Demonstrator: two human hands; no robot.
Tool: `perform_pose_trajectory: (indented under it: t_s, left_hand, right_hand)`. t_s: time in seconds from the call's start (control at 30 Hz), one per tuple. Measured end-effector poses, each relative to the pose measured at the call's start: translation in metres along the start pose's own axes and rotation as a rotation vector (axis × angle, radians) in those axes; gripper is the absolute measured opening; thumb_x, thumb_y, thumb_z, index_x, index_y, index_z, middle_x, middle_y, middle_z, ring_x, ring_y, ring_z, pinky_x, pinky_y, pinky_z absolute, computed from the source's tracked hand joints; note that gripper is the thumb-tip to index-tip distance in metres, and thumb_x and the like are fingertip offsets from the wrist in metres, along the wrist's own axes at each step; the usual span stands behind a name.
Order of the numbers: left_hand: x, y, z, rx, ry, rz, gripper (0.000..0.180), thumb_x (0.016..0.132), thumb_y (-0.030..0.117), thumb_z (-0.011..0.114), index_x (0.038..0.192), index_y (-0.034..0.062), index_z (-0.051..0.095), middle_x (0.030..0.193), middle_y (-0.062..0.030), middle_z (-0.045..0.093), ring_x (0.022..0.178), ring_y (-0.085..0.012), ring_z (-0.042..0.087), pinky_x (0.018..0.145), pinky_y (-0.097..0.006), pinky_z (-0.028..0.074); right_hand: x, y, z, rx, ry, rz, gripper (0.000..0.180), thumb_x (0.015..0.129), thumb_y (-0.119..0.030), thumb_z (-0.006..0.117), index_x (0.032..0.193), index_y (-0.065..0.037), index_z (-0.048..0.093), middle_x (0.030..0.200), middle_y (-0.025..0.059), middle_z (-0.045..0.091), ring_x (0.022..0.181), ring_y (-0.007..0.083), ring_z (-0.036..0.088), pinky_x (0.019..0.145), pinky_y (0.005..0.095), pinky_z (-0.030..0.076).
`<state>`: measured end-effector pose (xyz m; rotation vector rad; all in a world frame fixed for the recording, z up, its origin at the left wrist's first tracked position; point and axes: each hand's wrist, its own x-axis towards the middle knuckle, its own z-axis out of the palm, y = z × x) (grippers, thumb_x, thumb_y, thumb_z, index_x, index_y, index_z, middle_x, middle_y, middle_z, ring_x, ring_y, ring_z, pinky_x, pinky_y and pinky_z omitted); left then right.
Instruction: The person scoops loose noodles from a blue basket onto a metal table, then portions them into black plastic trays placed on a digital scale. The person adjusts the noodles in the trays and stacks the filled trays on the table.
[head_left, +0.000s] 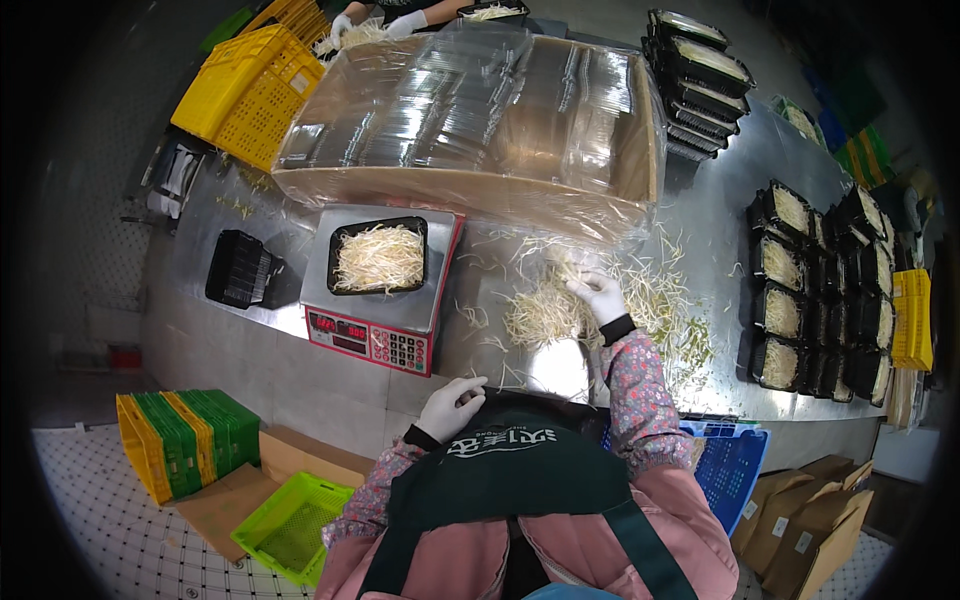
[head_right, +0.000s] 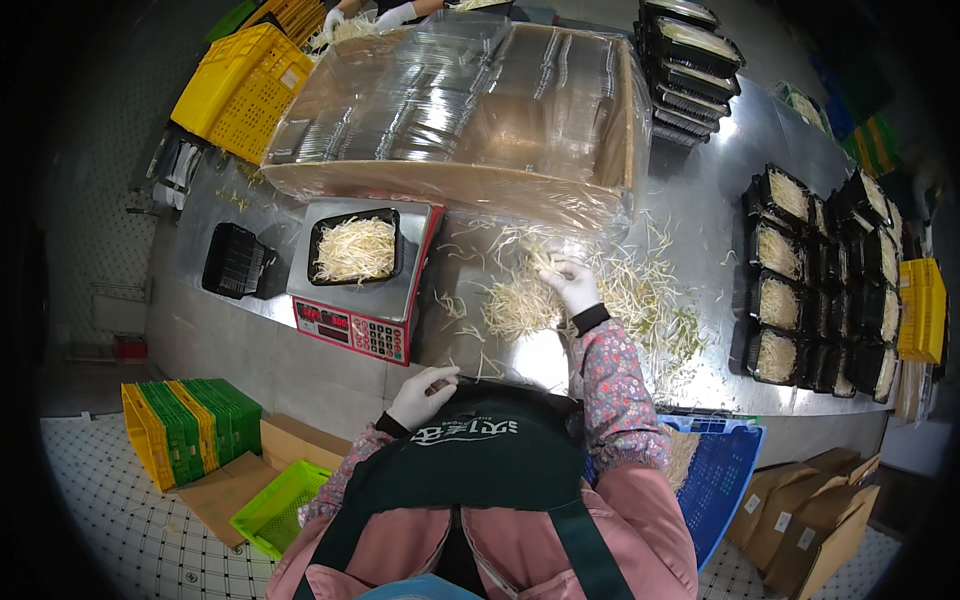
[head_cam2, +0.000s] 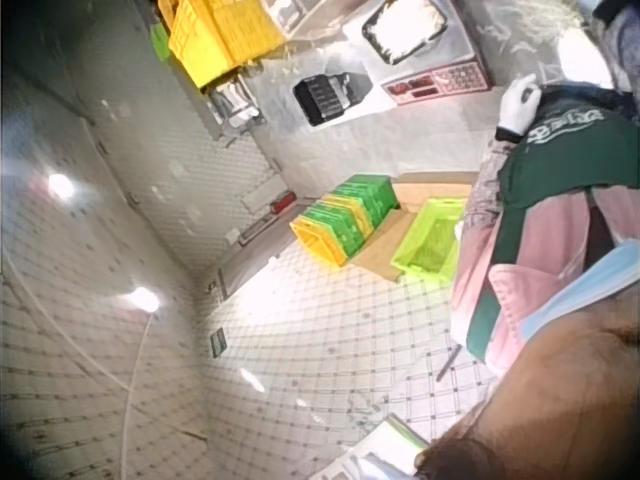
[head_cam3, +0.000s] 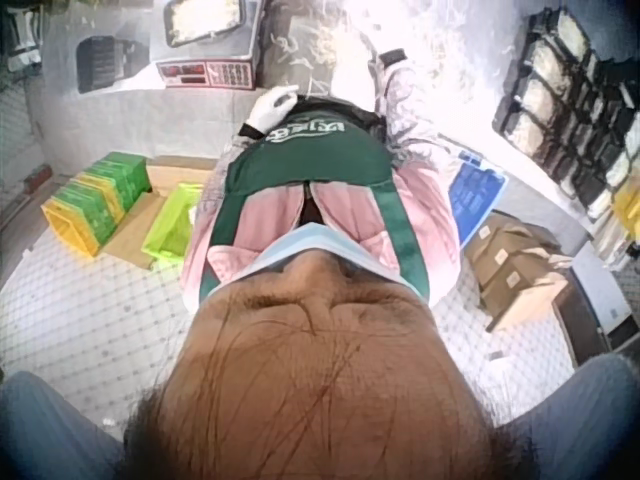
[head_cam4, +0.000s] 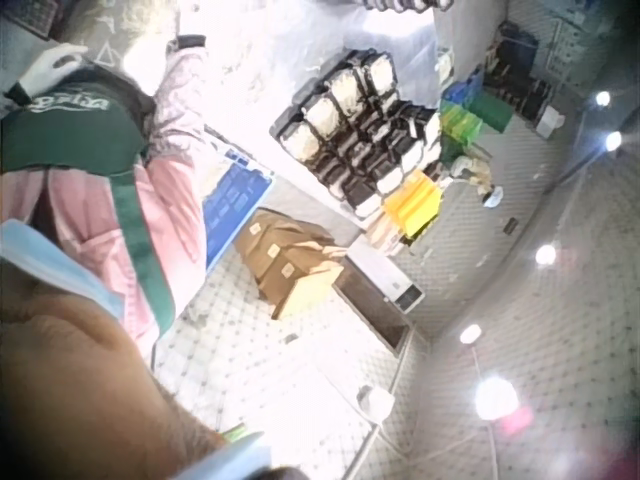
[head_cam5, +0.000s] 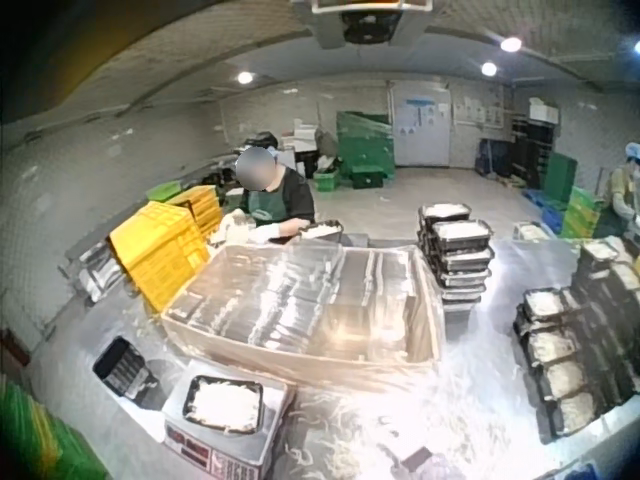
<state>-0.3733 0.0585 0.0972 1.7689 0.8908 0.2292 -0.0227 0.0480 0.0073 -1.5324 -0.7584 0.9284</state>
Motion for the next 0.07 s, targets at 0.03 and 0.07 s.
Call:
perform_pose_trajectory:
  t_s: [0.03, 0.07]
  left_hand:
    - [-0.0043, -0.0042, -0.0021, -0.018, 0.019, 0.022, 0.035, 0.085, 0.008, 0.065, 0.119, 0.0062, 0.061, 0.090, -0.0025, 0.062, 0.070, -0.0092, 0.055, 0.067, -0.023, 0.047]
    - [-0.0078, -0.0070, -0.0061, -0.027, 0.004, -0.022, 0.034, 0.086, 0.009, 0.064, 0.120, 0.0068, 0.061, 0.092, -0.0023, 0.063, 0.072, -0.0101, 0.056, 0.068, -0.022, 0.047]
  right_hand:
    - [0.0011, -0.0145, -0.0111, 0.109, -0.073, 0.149, 0.017, 0.085, -0.017, 0.071, 0.089, -0.001, 0.071, 0.098, 0.0078, 0.067, 0.098, 0.0126, 0.058, 0.083, 0.0235, 0.044]
    - [0.0053, -0.0179, -0.0200, 0.218, -0.097, 0.271, 0.019, 0.085, -0.019, 0.071, 0.096, -0.003, 0.072, 0.107, 0.0100, 0.065, 0.096, 0.0141, 0.059, 0.084, 0.0246, 0.045]
